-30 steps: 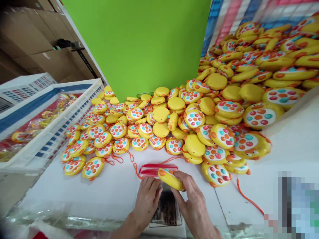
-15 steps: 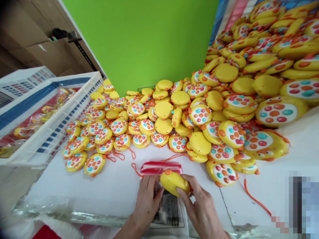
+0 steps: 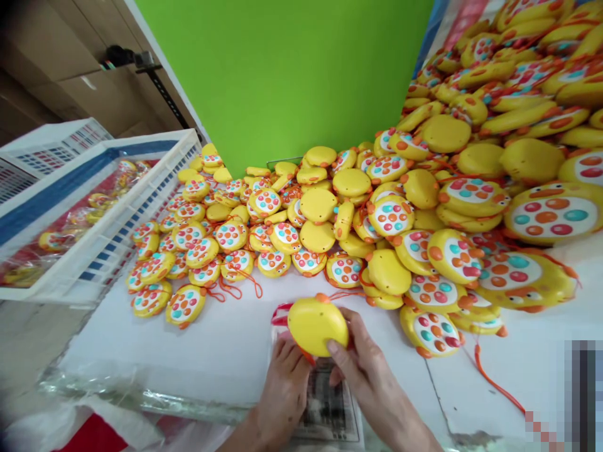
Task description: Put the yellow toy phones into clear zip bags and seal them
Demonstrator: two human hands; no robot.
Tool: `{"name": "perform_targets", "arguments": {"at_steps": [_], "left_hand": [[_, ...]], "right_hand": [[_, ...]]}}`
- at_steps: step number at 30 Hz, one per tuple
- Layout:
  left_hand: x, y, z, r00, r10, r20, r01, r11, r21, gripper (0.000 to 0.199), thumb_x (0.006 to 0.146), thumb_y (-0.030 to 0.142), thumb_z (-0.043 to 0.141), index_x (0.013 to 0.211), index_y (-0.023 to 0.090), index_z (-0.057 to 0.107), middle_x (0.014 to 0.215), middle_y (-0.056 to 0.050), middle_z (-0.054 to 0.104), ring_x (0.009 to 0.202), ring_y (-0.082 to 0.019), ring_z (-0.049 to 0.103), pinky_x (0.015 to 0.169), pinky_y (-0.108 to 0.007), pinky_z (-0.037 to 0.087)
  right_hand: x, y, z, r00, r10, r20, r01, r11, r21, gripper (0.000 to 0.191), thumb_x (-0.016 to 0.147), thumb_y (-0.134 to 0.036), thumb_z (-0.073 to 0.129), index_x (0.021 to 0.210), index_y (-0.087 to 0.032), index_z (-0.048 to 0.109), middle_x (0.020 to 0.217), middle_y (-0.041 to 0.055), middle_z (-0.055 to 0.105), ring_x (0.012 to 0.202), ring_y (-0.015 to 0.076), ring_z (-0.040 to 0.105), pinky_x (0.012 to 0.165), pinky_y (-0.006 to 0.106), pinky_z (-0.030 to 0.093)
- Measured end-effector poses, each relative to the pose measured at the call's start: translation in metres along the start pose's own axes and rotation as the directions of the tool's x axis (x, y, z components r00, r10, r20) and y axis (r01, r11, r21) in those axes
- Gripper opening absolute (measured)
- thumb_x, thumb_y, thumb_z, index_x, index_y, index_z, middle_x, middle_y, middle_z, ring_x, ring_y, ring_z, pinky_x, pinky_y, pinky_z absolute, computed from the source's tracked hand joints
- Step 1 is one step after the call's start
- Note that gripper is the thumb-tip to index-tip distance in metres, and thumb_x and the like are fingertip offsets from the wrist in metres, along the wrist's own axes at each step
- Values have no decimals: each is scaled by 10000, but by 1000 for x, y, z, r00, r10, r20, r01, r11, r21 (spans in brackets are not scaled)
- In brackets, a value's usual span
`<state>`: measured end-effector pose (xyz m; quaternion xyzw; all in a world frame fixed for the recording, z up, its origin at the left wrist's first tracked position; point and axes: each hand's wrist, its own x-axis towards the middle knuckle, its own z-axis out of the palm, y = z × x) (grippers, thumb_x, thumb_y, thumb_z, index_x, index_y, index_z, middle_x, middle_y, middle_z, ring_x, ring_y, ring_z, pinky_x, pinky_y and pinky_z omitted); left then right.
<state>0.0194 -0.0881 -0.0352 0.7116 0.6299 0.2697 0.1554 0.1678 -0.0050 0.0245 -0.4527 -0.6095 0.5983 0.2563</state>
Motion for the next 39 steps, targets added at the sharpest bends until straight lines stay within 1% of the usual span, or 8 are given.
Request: {"name": "perform_targets", "arguments": {"at_steps": [5, 9, 12, 16, 21, 28, 34, 39], "left_hand": [[-4, 3, -17, 996, 67, -61, -68, 997, -20, 152, 887, 100, 451, 891, 163, 589, 790, -74, 691, 830, -243, 599, 907, -462, 420], [-7, -2, -45, 981, 7, -194, -27, 995, -101, 122, 878, 120, 507, 895, 202, 595, 804, -43, 691, 828, -209, 602, 853, -384, 441], [-7, -7, -66, 916, -313, -251, 231, 923, -307, 133, 906, 203, 480, 898, 210, 612, 855, -57, 682, 846, -204, 605, 787, -326, 459], [3, -3, -78, 756, -647, 95, 569, 578, -584, 266, 898, 425, 494, 917, 206, 643, 835, -48, 693, 812, -206, 630, 695, -273, 462], [19, 0, -69, 782, -555, 282, 577, 475, -664, 267, 852, 404, 538, 754, 172, 626, 698, -38, 666, 684, -186, 615, 615, -245, 431], [38, -9, -59, 822, -542, 176, 510, 562, -651, 229, 847, 311, 500, 688, 176, 596, 632, -15, 589, 623, -159, 544, 566, -234, 377], [49, -4, -53, 830, -525, 187, 500, 555, -665, 251, 854, 332, 484, 697, 174, 600, 652, -44, 649, 615, -176, 602, 590, -253, 430], [42, -10, -53, 818, -542, 192, 503, 512, -696, 290, 862, 382, 487, 726, 157, 610, 685, -56, 655, 660, -184, 608, 614, -262, 448]], "right_hand": [[-2, 13, 7, 972, -221, 76, 232, 873, -428, 383, 951, -384, 411, 1301, -229, 439, 1003, 84, 689, 827, 191, 681, 706, 275, 563], [-10, 19, -4, 965, -259, 52, 252, 843, -475, 385, 968, -363, 384, 1325, -225, 424, 873, 48, 697, 623, 152, 653, 581, 228, 534], [-11, 18, -8, 959, -284, 7, 252, 840, -480, 403, 964, -375, 387, 1331, -209, 410, 746, 14, 673, 539, 145, 618, 524, 228, 509], [-8, 17, -8, 961, -275, -29, 227, 842, -489, 393, 962, -396, 390, 1310, -218, 418, 668, -15, 643, 514, 140, 596, 495, 217, 495], [-6, 13, -8, 954, -298, -43, 240, 838, -489, 389, 949, -425, 412, 1269, -210, 464, 888, 53, 704, 636, 149, 654, 565, 217, 529], [2, -5, -11, 964, -209, 164, 266, 784, -561, 391, 964, -428, 352, 1244, -256, 563, 893, 35, 735, 740, 195, 702, 632, 273, 561], [16, -9, -6, 833, -140, 535, 463, 705, -537, 348, 999, -302, 319, 973, -291, 666, 862, -23, 726, 774, 164, 698, 700, 271, 534], [16, -3, 7, 843, -267, 467, 531, 551, -644, 230, 965, -294, 447, 851, -249, 641, 823, -4, 676, 770, 183, 632, 697, 309, 480]]}}
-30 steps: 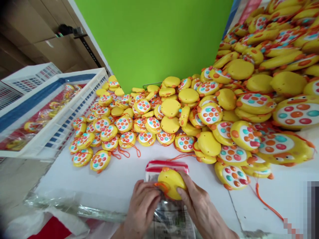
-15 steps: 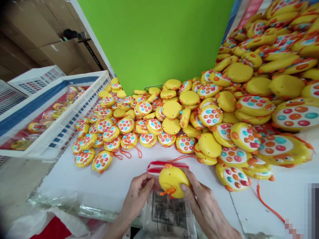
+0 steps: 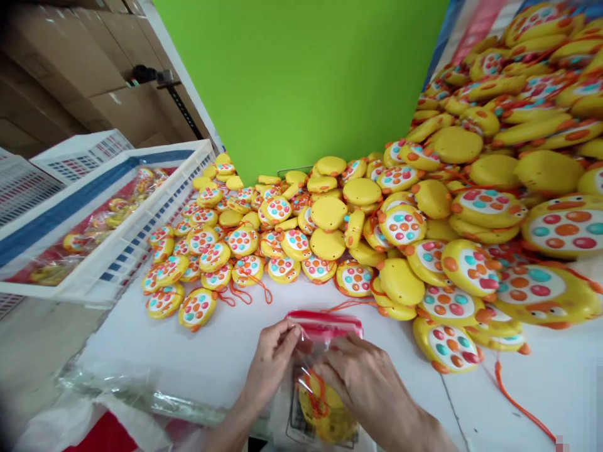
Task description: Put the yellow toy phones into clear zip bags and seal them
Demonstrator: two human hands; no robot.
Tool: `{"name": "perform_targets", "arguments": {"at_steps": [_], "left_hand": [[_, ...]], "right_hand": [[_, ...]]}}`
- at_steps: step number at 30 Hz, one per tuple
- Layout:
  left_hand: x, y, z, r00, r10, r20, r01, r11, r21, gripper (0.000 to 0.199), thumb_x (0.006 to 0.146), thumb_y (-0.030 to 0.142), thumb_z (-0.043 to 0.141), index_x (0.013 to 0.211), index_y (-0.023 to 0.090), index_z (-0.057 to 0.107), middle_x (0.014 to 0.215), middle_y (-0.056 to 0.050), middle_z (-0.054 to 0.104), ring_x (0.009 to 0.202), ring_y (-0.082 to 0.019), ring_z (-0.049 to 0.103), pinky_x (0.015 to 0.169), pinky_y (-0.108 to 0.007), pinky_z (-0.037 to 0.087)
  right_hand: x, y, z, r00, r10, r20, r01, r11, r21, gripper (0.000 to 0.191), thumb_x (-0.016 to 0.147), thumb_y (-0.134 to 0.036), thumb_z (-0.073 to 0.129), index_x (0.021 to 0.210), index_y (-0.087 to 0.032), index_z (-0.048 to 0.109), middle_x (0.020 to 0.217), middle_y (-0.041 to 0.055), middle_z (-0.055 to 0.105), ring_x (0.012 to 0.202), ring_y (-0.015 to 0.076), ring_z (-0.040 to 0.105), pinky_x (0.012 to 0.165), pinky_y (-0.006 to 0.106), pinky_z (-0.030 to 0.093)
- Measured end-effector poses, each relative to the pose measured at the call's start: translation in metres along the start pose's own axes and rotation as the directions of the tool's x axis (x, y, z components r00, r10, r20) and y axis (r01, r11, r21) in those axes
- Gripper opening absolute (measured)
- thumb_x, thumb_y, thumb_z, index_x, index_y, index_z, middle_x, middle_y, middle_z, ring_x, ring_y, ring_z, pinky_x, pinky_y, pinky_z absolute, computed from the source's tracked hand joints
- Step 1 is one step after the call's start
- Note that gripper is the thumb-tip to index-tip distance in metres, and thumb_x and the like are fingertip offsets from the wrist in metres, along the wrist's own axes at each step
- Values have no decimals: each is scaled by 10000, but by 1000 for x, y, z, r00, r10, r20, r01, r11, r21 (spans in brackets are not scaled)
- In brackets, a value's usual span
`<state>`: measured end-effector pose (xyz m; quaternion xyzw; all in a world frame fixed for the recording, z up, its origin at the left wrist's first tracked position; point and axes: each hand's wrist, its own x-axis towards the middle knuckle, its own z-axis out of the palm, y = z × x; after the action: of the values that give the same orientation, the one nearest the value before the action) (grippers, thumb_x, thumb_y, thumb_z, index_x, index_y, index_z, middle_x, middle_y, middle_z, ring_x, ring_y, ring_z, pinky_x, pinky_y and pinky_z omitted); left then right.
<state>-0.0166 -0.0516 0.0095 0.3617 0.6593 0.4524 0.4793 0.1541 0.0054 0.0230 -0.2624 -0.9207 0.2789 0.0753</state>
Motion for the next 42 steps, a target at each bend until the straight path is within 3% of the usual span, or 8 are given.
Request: {"name": "perform_targets", "arguments": {"at_steps": [4, 8, 17, 22, 25, 29, 36, 42], "left_hand": [[-6, -8, -8, 999, -36, 41, 38, 998, -49, 290, 846, 400, 526, 772, 143, 640, 721, -58, 664, 688, -187, 611, 631, -268, 471], [-11, -21, -12, 991, -127, 51, 134, 976, -172, 283, 808, 412, 596, 779, 140, 670, 728, -56, 669, 728, -201, 618, 673, -287, 490], [-27, -46, -12, 953, -299, -36, 265, 889, -373, 541, 685, 588, 693, 964, 126, 662, 946, -125, 703, 899, -282, 654, 809, -417, 523], [-35, -42, -19, 939, -331, 94, 329, 787, -522, 516, 671, 487, 750, 1024, 122, 665, 1033, -141, 700, 988, -296, 642, 909, -447, 485], [-35, -31, -21, 946, -300, 123, 324, 841, -434, 398, 729, 413, 691, 1002, 123, 689, 992, -112, 707, 984, -278, 634, 905, -412, 481], [-31, -13, -18, 988, -153, 31, 155, 984, -90, 261, 819, 336, 516, 843, 153, 700, 812, -45, 682, 882, -226, 604, 798, -312, 473], [-27, -2, -8, 993, 71, 96, -92, 966, 241, 291, 886, 254, 391, 821, 141, 651, 652, -20, 593, 598, -153, 496, 566, -249, 360], [-29, -17, -21, 990, -21, 142, 6, 994, 109, 292, 906, 361, 423, 906, 173, 646, 848, -66, 695, 800, -204, 643, 727, -268, 469]], "right_hand": [[4, -10, 12, 997, -25, -72, 32, 994, 101, 82, 920, -229, 544, 872, -215, 609, 870, 1, 647, 827, 176, 589, 777, 321, 446], [7, -9, 25, 992, -50, -113, 61, 994, 92, 148, 904, -106, 530, 791, -188, 577, 779, -17, 616, 740, 153, 572, 828, 344, 409], [16, -8, 25, 965, -85, -247, 91, 996, 15, 84, 930, -223, 520, 877, -201, 582, 809, 7, 617, 786, 195, 518, 772, 354, 360], [28, -20, 29, 951, -94, -295, 100, 995, 6, 194, 974, -224, 416, 915, -211, 600, 810, 7, 615, 791, 184, 505, 819, 354, 340], [32, -24, 33, 943, -117, -311, 110, 993, -40, 247, 978, -222, 395, 843, -196, 600, 756, 10, 598, 762, 184, 499, 811, 358, 338], [34, -27, 33, 946, -89, -311, 67, 995, -80, 146, 925, -163, 488, 853, -194, 611, 769, 14, 609, 761, 186, 508, 809, 353, 348], [41, -30, 31, 931, -53, -361, 24, 996, -85, 188, 874, -117, 508, 707, -186, 558, 704, 11, 582, 729, 180, 510, 800, 362, 387], [2, 15, 15, 838, 148, -525, -170, 985, 7, 113, 881, -173, 504, 789, -189, 567, 747, 27, 607, 726, 183, 547, 693, 314, 424]]}}
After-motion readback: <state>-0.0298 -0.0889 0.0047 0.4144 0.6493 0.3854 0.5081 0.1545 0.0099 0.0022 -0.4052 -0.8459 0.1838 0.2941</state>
